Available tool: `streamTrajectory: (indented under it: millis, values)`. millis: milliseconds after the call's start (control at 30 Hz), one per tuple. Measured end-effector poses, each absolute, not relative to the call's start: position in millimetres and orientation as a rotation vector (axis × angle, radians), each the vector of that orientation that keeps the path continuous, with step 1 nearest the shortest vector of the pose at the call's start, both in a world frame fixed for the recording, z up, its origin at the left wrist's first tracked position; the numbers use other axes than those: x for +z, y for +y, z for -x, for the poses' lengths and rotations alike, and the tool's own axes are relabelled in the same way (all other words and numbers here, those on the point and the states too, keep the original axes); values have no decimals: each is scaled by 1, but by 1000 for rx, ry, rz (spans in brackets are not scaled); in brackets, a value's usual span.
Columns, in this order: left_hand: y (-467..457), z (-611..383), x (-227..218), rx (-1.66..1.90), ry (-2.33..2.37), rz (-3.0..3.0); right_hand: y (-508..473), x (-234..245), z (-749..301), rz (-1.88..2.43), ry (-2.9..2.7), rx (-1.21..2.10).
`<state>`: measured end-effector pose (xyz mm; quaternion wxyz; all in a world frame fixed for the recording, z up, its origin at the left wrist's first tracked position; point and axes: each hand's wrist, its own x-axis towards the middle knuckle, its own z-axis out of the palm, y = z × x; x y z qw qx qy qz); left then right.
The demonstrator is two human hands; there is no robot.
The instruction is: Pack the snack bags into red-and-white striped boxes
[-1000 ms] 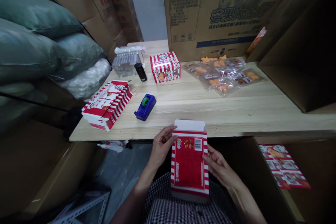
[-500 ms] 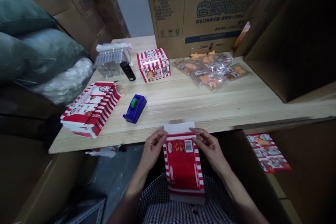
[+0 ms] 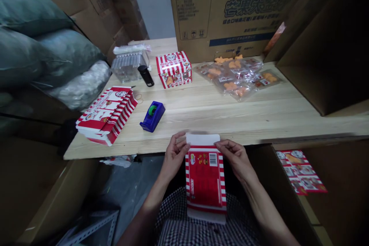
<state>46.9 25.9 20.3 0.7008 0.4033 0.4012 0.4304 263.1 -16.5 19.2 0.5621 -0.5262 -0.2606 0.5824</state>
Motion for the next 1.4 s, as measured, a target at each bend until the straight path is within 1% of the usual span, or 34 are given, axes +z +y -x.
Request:
streamTrajectory:
  millis: [100,267,367,600,700,933,1233,1400]
  values:
    - [27,-45,25,892,880,-853,-20,19,-263,1161,-512,1392]
    - [34,-47,10,843,850,-778,-13,1,-271,1061,-475,1707]
    - [37,-52,3,857,858,-686,-4,-8,-274,1006,-464,1797]
    - [37,-60,-8,927,886,-677,0,0,-269,1073,-486,1726]
    - [40,-59,-9,897,896,-701,-1,2,-268,1100,-470,1724]
    - [44,-61,-9,788,830,-757,3,-10,-276,1052,-475,1737]
    - [39,-69,-23,939,903,-849,-1,-16,-279,1140,-469,1649]
    - [43,-55,-25,835,855,-934,-8,-13,-284,1045,-603,1688]
